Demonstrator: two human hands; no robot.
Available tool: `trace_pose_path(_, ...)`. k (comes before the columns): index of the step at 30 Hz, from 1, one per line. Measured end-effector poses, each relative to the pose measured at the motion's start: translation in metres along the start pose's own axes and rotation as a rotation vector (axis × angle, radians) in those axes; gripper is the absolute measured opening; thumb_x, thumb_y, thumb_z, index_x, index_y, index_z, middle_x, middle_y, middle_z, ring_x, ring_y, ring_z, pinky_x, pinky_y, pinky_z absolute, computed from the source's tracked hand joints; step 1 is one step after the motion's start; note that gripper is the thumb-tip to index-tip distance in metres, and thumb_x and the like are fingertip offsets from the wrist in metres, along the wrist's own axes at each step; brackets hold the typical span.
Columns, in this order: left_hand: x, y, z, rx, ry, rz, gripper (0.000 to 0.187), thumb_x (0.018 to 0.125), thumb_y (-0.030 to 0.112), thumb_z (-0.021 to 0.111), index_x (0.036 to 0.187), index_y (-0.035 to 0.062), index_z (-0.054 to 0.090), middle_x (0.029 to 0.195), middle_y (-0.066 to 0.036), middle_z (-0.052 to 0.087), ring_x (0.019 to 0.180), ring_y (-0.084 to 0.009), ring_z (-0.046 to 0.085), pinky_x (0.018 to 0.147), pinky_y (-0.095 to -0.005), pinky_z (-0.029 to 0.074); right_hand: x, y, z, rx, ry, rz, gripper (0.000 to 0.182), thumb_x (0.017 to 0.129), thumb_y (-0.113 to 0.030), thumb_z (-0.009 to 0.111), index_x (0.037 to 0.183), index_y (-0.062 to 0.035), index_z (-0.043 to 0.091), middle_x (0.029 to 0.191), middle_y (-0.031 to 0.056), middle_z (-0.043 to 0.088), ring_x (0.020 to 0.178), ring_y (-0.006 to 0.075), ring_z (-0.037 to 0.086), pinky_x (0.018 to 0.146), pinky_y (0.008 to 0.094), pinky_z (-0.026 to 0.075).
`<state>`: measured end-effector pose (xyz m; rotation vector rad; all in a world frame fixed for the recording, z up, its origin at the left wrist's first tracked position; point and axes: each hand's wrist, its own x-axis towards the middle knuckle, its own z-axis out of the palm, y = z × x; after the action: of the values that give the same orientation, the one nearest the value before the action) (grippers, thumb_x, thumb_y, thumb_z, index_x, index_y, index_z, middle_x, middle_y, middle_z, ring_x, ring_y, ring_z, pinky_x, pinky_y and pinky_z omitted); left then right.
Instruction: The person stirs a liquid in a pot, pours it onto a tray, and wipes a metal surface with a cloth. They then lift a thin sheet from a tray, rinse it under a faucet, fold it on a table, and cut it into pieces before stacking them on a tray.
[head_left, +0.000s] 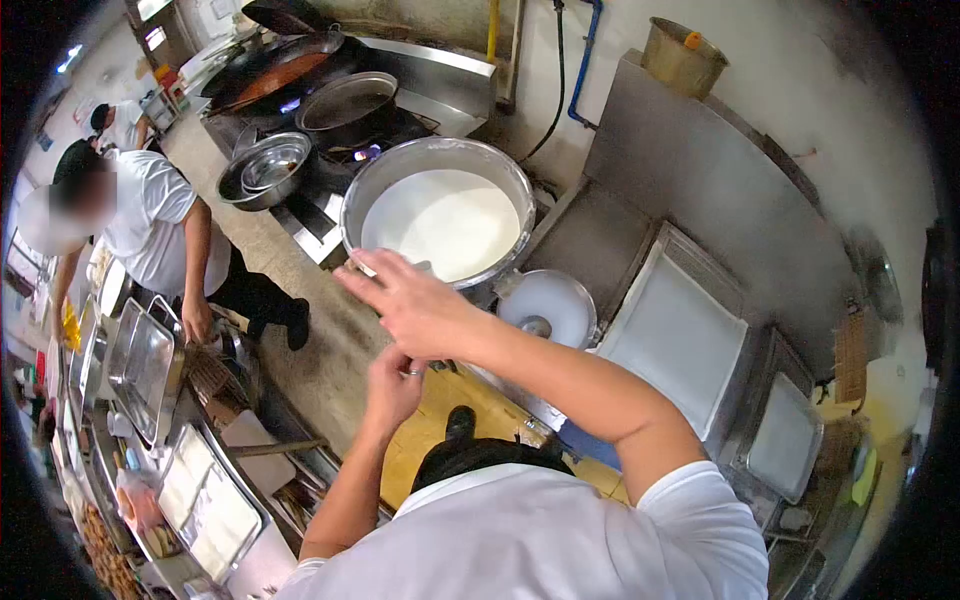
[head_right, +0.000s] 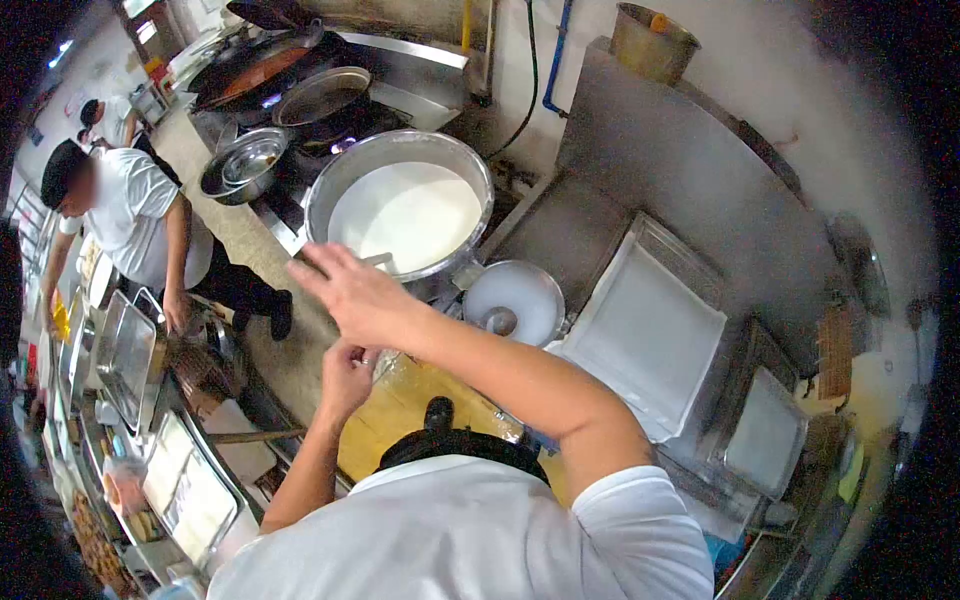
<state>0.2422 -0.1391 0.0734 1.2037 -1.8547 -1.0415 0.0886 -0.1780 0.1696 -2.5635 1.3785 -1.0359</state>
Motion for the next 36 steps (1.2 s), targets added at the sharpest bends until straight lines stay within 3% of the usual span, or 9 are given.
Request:
trace_pose_path(2,0.01,-0.01,-0.023,0.07,0.028,-0.068,0.013,0.092,0.003,0.07,0.105,0.0009,0.072,0.082,-0.01,0.07,0.07,-0.0155,0.063,0.066,-0.0306,0.052,0.022,0.011,0.033,-0.096,-0.065,-0.138,0.046,0.089,-0.009,0.062,0.134,-0.005,0.057,0.131,0.0206,0.058,0.125,0.0368,0.056,0.101,0.044,0.052)
trace_pose_path(5,0.028,-0.024,-0.038,-0.025,0.128,0.001,0.01,0.093,0.003,0.07,0.101,0.0001,0.072,0.081,-0.009,0.07,0.069,-0.0138,0.062,0.067,-0.0303,0.052,0.058,0.021,0.018,-0.126,-0.345,0.04,0.026,0.09,-0.007,0.057,0.115,-0.0033,0.061,0.113,0.017,0.061,0.109,0.0367,0.065,0.084,0.0454,0.059)
trace_pose_path(6,0.035,-0.031,-0.04,-0.035,0.144,0.031,0.01,0.093,0.003,0.069,0.102,0.0001,0.071,0.083,-0.009,0.07,0.071,-0.0131,0.063,0.068,-0.0288,0.052,0.064,0.026,0.004,-0.209,-0.212,0.076,0.014,0.089,-0.007,0.057,0.103,-0.0032,0.058,0.099,0.0145,0.058,0.087,0.0358,0.07,0.068,0.0477,0.059)
trace_pose_path(8,0.046,-0.027,-0.045,-0.028,0.143,0.086,0.012,0.093,0.003,0.069,0.105,0.0001,0.07,0.089,-0.01,0.07,0.073,-0.0134,0.064,0.068,-0.0284,0.052,0.081,0.068,-0.013,-0.404,-0.023,0.172,0.015,0.089,-0.012,0.061,0.099,-0.0026,0.065,0.096,0.018,0.066,0.078,0.0379,0.072,0.068,0.0486,0.06)
trace_pose_path(11,0.063,-0.008,-0.042,-0.06,0.121,0.2,0.021,0.092,0.002,0.069,0.112,0.0009,0.068,0.111,-0.012,0.067,0.076,-0.0168,0.066,0.069,-0.0291,0.053,0.092,0.079,-0.094,-0.695,-0.212,0.397,0.017,0.085,-0.019,0.066,0.085,-0.0059,0.078,0.084,0.0193,0.075,0.083,0.0359,0.075,0.073,0.0456,0.062)
trace_pose_path(17,0.093,0.016,-0.012,0.227,0.044,0.264,0.033,0.092,0.02,0.073,0.121,0.0058,0.069,0.126,-0.014,0.065,0.084,-0.0254,0.071,0.074,-0.0388,0.057,0.026,0.078,-0.091,-0.84,-0.632,0.433,0.016,0.087,-0.015,0.066,0.09,-0.0104,0.081,0.09,0.0111,0.077,0.087,0.0274,0.077,0.073,0.0392,0.062)
trace_pose_path(21,0.1,0.011,0.007,0.308,0.02,0.199,0.03,0.091,0.031,0.074,0.11,0.0073,0.076,0.111,-0.012,0.071,0.087,-0.0308,0.072,0.079,-0.0404,0.056,0.013,0.037,-0.112,-0.749,-0.789,0.438,0.017,0.09,-0.015,0.066,0.096,-0.0127,0.081,0.097,0.0095,0.078,0.093,0.0256,0.077,0.076,0.0376,0.061)
trace_pose_path(30,0.096,0.003,0.025,0.261,0.141,0.294,0.022,0.091,0.015,0.073,0.111,0.0069,0.075,0.108,-0.013,0.069,0.088,-0.031,0.069,0.073,-0.0381,0.055,0.024,0.001,-0.148,-0.667,-0.891,0.293,0.016,0.088,-0.015,0.066,0.093,-0.0094,0.08,0.096,0.0109,0.078,0.092,0.0271,0.076,0.075,0.0389,0.061)
trace_pose_path(36,0.095,0.006,0.029,0.162,0.129,0.196,0.021,0.089,0.008,0.071,0.11,0.0045,0.075,0.107,-0.014,0.069,0.093,-0.0315,0.069,0.08,-0.0383,0.055,-0.005,0.007,-0.074,-0.411,-0.773,0.423,0.02,0.09,-0.016,0.063,0.097,-0.005,0.078,0.096,0.0155,0.076,0.09,0.0297,0.076,0.072,0.0411,0.062)
